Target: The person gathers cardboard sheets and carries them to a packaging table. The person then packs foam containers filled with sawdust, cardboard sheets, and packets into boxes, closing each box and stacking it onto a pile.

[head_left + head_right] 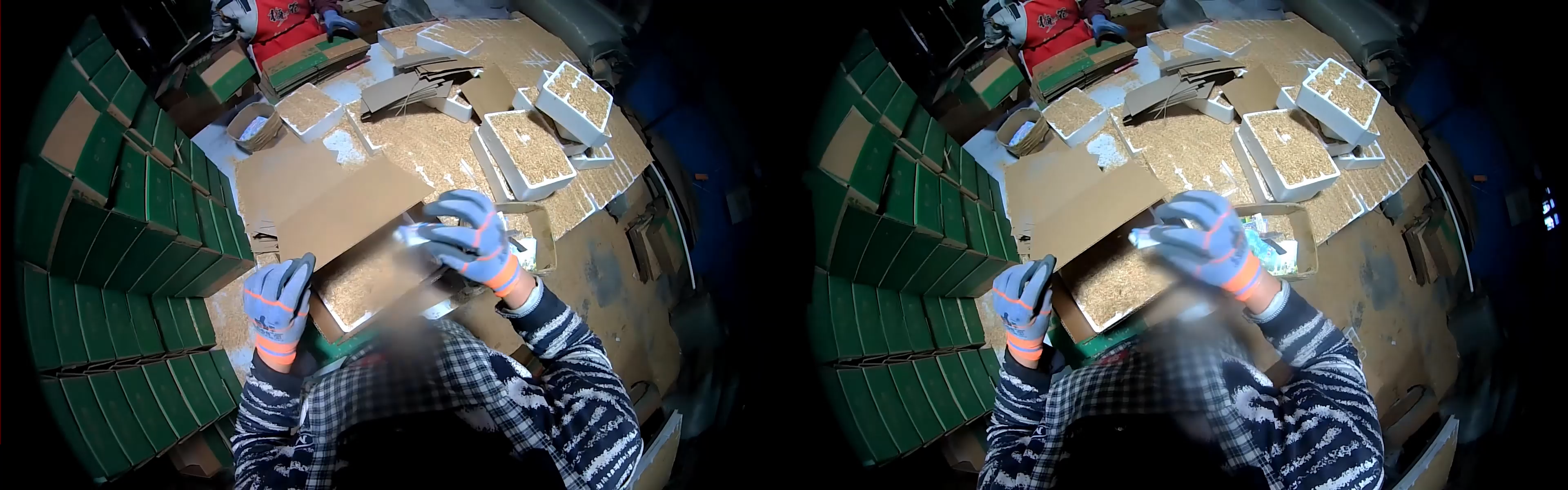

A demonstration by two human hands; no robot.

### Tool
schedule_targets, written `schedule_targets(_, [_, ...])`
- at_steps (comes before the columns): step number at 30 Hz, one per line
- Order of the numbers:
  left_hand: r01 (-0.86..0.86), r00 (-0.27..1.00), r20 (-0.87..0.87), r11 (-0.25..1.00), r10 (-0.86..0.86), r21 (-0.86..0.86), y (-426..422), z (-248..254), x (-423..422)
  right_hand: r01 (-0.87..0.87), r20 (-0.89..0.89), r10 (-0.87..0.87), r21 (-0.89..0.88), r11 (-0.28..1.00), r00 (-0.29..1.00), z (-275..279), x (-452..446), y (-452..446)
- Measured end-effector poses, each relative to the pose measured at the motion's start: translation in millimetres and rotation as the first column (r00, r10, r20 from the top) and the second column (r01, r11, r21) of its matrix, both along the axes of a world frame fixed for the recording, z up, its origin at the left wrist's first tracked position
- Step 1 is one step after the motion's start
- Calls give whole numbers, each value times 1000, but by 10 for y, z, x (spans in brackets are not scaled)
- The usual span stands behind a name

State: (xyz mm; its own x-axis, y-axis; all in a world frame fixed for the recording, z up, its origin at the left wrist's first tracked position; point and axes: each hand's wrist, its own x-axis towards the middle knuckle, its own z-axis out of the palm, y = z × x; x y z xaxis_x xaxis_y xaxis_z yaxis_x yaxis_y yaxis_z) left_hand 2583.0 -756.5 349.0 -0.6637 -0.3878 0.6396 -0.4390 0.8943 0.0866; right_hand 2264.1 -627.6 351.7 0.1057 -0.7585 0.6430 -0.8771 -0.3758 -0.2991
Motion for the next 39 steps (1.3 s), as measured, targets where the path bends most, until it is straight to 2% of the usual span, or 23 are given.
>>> schedule_targets(3, [-60,996,-66,997,62,42,71,-3,55,-44,-47,51,130,991,998,-125,145,-113])
schedule_targets(4, [-26,999,-31,999,27,24,136,32,37,-26,52,21,114,993,998,-189,26,-164])
schedule_targets(5, [30,997,64,997,-34,64,196,37,-17,-10,153,-6,108,994,988,-252,-100,-178])
schedule_targets(7, [134,943,274,971,-186,198,312,8,-90,234,276,-218,-24,972,936,-298,-211,-194])
schedule_targets(9, [199,766,503,891,-401,408,289,-509,17,333,460,-285,-25,943,841,-282,-220,-203])
schedule_targets(10, [25,630,682,888,-371,460,366,-458,-25,253,497,-211,-19,967,842,-313,-241,-228])
schedule_targets(13, [220,781,393,802,-485,555,315,-476,80,-15,425,-39,122,992,904,-413,-266,-304])
schedule_targets(15, [228,879,249,817,-406,529,269,-247,76,-227,663,27,218,949,748,-584,-420,-350])
schedule_targets(16, [143,985,-6,801,-171,581,268,-319,172,-306,774,19,227,925,632,-698,-507,-370])
schedule_targets(17, [83,965,-243,759,102,646,270,-450,294,-384,865,-1,223,896,501,-805,-578,-392])
schedule_targets(18, [126,880,-374,616,293,778,244,-595,366,-468,927,-104,277,839,362,-923,-634,-402])
schedule_targets(19, [211,749,-443,457,492,864,223,-769,418,-521,920,-127,318,792,370,-959,-605,-384])
schedule_targets(21, [381,778,-311,-17,547,924,199,-1239,403,-657,923,-220,379,652,315,-1127,-529,-360])
schedule_targets(23, [321,816,-246,-57,523,945,188,-1557,178,-651,856,-345,516,557,384,-1409,-535,-398])
schedule_targets(24, [290,834,-213,-76,509,954,188,-1708,65,-471,669,-173,660,586,723,-1189,-450,-352])
schedule_targets(25, [188,789,-262,187,556,964,238,-2127,-57,-545,724,-131,613,572,677,-1261,-388,-379])
schedule_targets(26, [144,800,-230,194,554,970,296,-2263,-150,-616,775,-92,562,551,625,-1323,-322,-404])
schedule_targets(27, [148,815,-214,163,539,975,319,-2250,-170,-662,816,-177,556,503,551,-989,-104,-371])
schedule_targets(31, [322,842,-306,41,445,946,358,-2006,-62,-439,739,-74,475,763,669,-1459,35,-513])
schedule_targets(34, [524,795,-509,48,331,850,114,-1400,73,-503,958,-186,275,819,221,-1213,173,-760])
schedule_targets(35, [595,748,-605,128,273,793,-64,-1055,156,-502,964,-153,244,830,217,-1055,123,-899])
schedule_targets(37, [683,600,-790,435,124,587,-533,-186,483,-509,994,21,36,860,105,-228,274,-1144])
schedule_targets(39, [462,534,-845,824,37,328,-966,783,1049,-456,975,188,-113,883,122,510,426,-1481])
